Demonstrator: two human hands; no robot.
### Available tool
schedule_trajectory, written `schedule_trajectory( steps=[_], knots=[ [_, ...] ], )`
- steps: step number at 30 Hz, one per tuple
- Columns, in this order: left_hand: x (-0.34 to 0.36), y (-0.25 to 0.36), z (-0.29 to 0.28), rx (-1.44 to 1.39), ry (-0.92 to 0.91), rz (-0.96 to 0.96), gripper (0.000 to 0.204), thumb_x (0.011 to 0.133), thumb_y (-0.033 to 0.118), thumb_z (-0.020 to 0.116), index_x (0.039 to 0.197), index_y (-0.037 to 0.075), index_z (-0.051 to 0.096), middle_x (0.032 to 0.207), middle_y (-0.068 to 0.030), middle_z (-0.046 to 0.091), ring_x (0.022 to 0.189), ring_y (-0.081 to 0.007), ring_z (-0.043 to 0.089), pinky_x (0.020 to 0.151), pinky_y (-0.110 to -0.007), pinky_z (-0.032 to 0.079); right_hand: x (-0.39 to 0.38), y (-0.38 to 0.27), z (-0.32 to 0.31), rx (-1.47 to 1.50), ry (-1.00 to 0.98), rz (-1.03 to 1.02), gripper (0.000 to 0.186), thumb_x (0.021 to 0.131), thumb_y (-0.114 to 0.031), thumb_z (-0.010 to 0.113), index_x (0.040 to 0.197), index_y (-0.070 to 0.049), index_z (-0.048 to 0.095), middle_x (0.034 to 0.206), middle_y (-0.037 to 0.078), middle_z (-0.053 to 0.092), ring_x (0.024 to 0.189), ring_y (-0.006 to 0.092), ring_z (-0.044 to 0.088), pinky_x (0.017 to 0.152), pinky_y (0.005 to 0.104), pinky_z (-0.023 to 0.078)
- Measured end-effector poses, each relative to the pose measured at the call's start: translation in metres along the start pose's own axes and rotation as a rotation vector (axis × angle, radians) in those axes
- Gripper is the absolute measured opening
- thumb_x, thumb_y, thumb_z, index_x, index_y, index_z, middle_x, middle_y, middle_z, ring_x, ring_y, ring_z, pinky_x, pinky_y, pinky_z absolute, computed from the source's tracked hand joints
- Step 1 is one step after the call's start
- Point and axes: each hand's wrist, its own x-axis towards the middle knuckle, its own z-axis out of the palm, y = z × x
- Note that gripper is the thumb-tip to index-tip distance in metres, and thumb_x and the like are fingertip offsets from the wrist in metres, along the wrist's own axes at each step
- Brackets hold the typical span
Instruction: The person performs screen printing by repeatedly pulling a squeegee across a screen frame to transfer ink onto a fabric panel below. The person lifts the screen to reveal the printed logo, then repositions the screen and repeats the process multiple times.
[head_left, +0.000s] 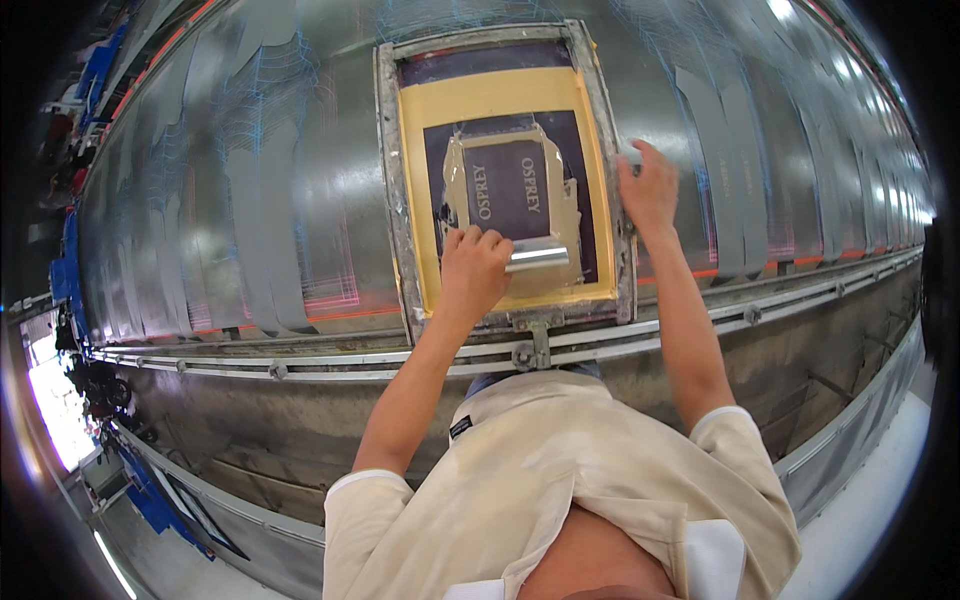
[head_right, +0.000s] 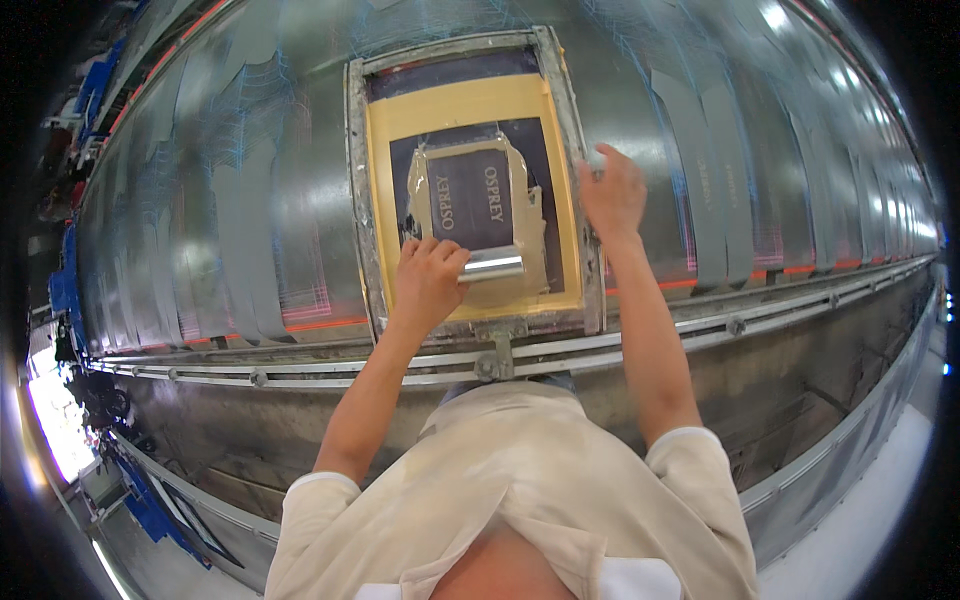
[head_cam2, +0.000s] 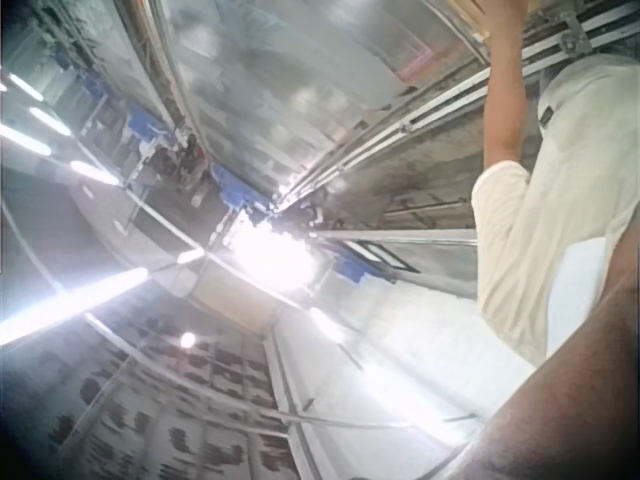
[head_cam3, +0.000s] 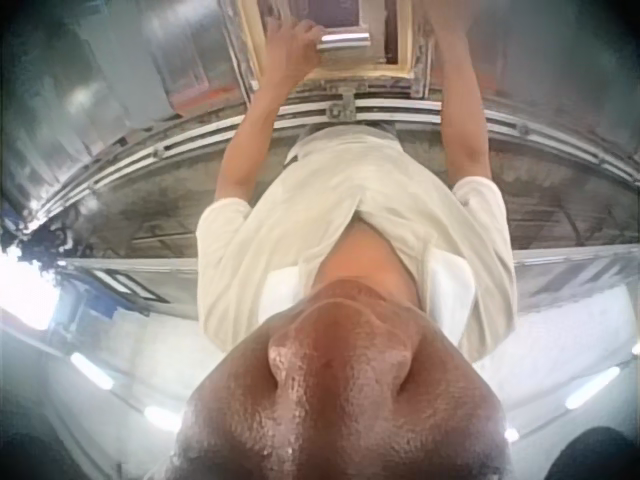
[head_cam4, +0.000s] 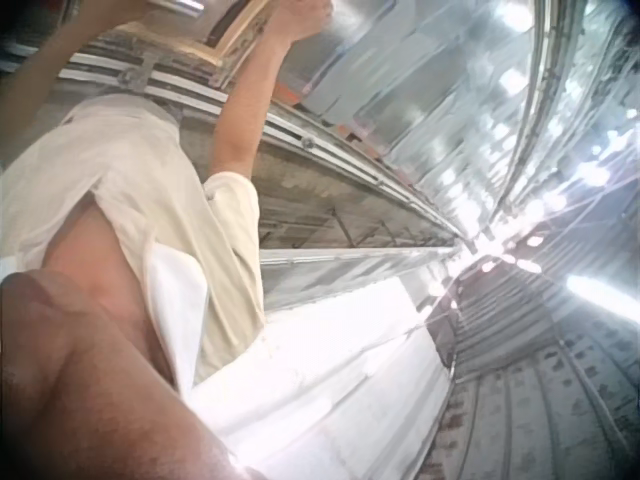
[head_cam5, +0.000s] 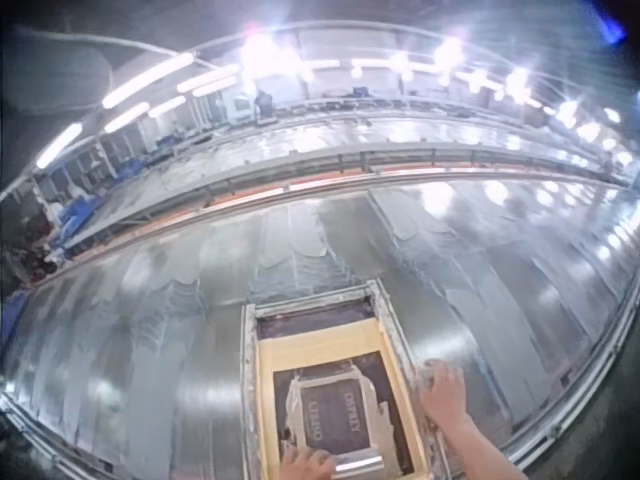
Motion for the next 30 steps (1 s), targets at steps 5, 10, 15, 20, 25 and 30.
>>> schedule_trajectory(
  steps=[5,10,15,20,25,30],
  knots=[
    [-0.007,0.0,0.005,-0.052,-0.011,-0.014,0.031,0.065,0.006,0.076,0.095,0.014,0.072,0.098,-0.0017,0.07,0.096,-0.0231,0.065,0.091,-0.041,0.045,0.003,0.055,0.028,0.086,-0.127,0.21,0.038,0.098,-0.039,0.063,0.099,-0.002,0.069,0.09,0.021,0.071,0.084,0.0394,0.068,0.078,0.0458,0.051],
    [-0.026,-0.017,-0.01,-0.077,0.071,-0.038,0.028,0.066,0.007,0.076,0.093,0.014,0.07,0.098,-0.0009,0.07,0.096,-0.0228,0.066,0.09,-0.04,0.045,0.014,0.006,-0.005,0.212,-0.149,0.268,0.037,0.097,-0.039,0.065,0.094,-0.002,0.07,0.085,0.017,0.071,0.075,0.0295,0.065,0.073,0.0405,0.049],
    [-0.06,-0.064,-0.012,-0.025,0.076,-0.094,0.034,0.066,0.009,0.079,0.099,0.015,0.073,0.102,0.0006,0.072,0.1,-0.0222,0.067,0.09,-0.039,0.045,-0.016,-0.026,0.044,0.27,-0.107,0.169,0.034,0.097,-0.036,0.066,0.093,-0.003,0.069,0.084,0.017,0.07,0.078,0.0305,0.066,0.075,0.0412,0.05],
    [-0.138,-0.226,-0.101,0.004,0.052,-0.098,0.033,0.066,0.009,0.08,0.097,0.017,0.074,0.101,0.0008,0.073,0.092,-0.0227,0.068,0.085,-0.039,0.046,-0.071,-0.215,0.132,0.503,-0.047,0.176,0.031,0.095,-0.033,0.067,0.091,-0.003,0.067,0.087,0.02,0.07,0.086,0.0405,0.068,0.076,0.0442,0.051],
    [-0.207,-0.282,-0.13,0.05,0.171,-0.074,0.033,0.061,0.007,0.082,0.091,0.015,0.073,0.095,0.0011,0.073,0.089,-0.0222,0.067,0.083,-0.039,0.044,-0.097,-0.302,0.172,0.529,-0.05,0.194,0.029,0.094,-0.032,0.068,0.089,-0.003,0.065,0.085,0.02,0.07,0.083,0.0419,0.068,0.075,0.0447,0.051],
    [-0.248,-0.276,-0.112,0.059,0.168,-0.028,0.048,0.055,0.003,0.079,0.101,0.013,0.07,0.107,-0.0004,0.072,0.096,-0.0223,0.064,0.087,-0.04,0.044,-0.094,-0.307,0.184,0.482,-0.046,0.193,0.03,0.094,-0.033,0.07,0.09,-0.003,0.065,0.077,0.013,0.066,0.071,0.028,0.063,0.07,0.039,0.049]
  ],
)
